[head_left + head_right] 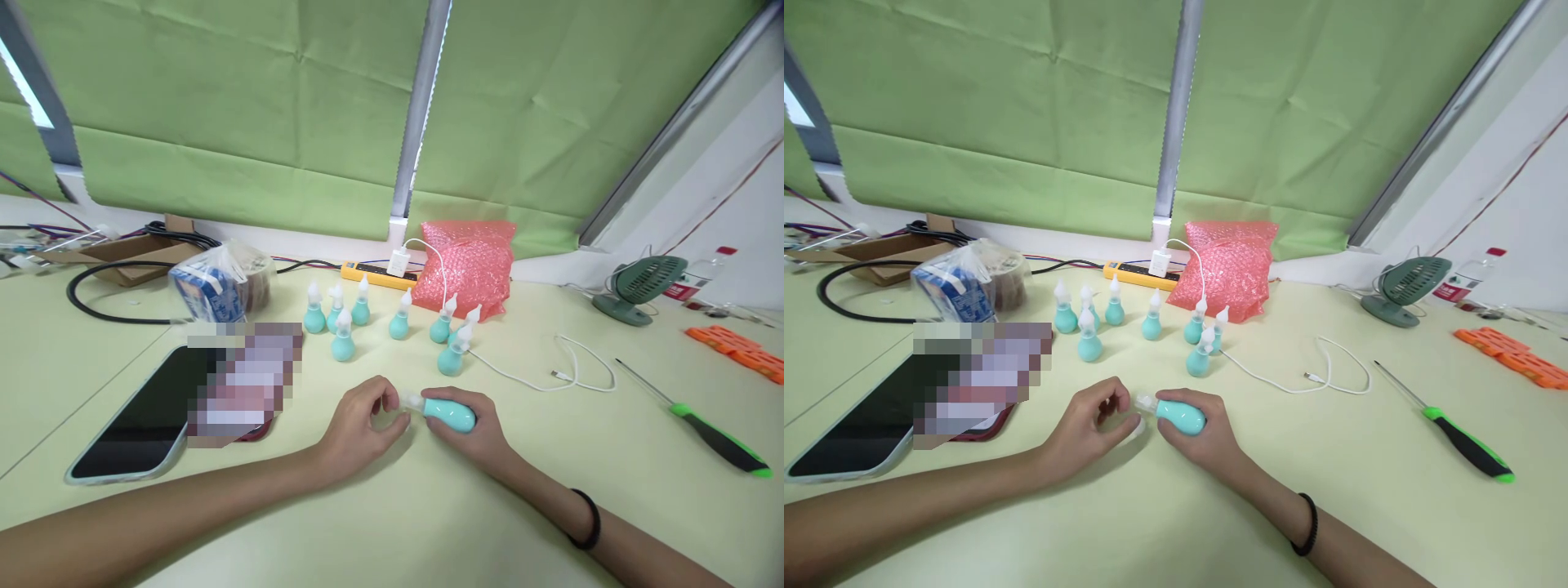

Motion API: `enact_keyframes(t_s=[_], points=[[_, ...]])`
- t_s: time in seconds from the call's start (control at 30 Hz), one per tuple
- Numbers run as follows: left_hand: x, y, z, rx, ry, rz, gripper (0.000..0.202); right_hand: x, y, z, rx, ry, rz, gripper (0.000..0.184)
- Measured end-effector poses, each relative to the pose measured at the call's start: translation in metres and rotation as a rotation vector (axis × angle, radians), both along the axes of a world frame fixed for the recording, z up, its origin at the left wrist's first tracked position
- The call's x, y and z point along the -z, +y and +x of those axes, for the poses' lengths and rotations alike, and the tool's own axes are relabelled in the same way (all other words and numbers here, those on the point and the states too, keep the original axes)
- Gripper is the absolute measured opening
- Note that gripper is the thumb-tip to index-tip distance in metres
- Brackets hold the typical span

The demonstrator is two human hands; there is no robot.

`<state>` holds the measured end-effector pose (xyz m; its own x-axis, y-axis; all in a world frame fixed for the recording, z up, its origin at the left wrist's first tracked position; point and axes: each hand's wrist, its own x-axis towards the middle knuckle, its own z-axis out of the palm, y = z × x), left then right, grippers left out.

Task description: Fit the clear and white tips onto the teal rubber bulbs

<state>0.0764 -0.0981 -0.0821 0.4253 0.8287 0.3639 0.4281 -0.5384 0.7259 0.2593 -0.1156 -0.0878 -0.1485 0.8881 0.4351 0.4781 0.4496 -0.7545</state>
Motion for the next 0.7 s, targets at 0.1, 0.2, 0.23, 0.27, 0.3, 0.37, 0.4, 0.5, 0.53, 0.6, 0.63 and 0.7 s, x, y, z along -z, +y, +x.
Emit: enact_keyframes(t_s=[0.1,0.2,0.23,0.27,0.3,0.37,0.4,0.5,0.53,0.6,0.63,0.7], points=[[0.001,-0.001,-0.002,0.011,-0.014,0.120,0.017,0.001,-0.001,-0.002,-0.023,-0.038,0.033,0.020],[0.006,0.000,-0.003,0.029,0.059,0.242,0.026,0.001,-0.001,-0.003,-0.049,-0.048,0.072,0.022],[0.008,0.001,-0.003,0.023,0.091,0.275,0.025,0.002,-0.001,-0.004,-0.059,-0.045,0.083,0.023],[0.009,0.002,-0.003,0.014,0.124,0.311,0.024,0.002,-0.001,-0.004,-0.068,-0.041,0.089,0.024],[0.010,0.004,-0.003,0.004,0.155,0.362,0.023,0.002,-0.001,-0.004,-0.072,-0.038,0.092,0.024],[0.011,0.007,-0.002,-0.018,0.212,0.517,0.022,0.002,-0.002,-0.004,-0.062,-0.041,0.092,0.023],[0.011,0.009,-0.002,-0.030,0.240,0.611,0.020,0.002,-0.002,-0.004,-0.049,-0.047,0.093,0.023],[0.009,0.013,-0.001,-0.054,0.284,0.836,0.016,0.002,-0.002,-0.005,-0.019,-0.072,0.100,0.021],[0.008,0.013,0.000,-0.052,0.282,0.873,0.015,0.003,-0.003,-0.005,-0.016,-0.079,0.105,0.021],[0.007,0.012,0.000,-0.034,0.265,0.901,0.013,0.003,-0.003,-0.005,-0.013,-0.094,0.120,0.020],[0.006,0.012,0.000,-0.024,0.249,0.903,0.012,0.003,-0.003,-0.005,-0.009,-0.100,0.131,0.020],[0.005,0.011,0.001,-0.011,0.213,0.896,0.010,0.003,-0.004,-0.005,-0.003,-0.111,0.155,0.019]])
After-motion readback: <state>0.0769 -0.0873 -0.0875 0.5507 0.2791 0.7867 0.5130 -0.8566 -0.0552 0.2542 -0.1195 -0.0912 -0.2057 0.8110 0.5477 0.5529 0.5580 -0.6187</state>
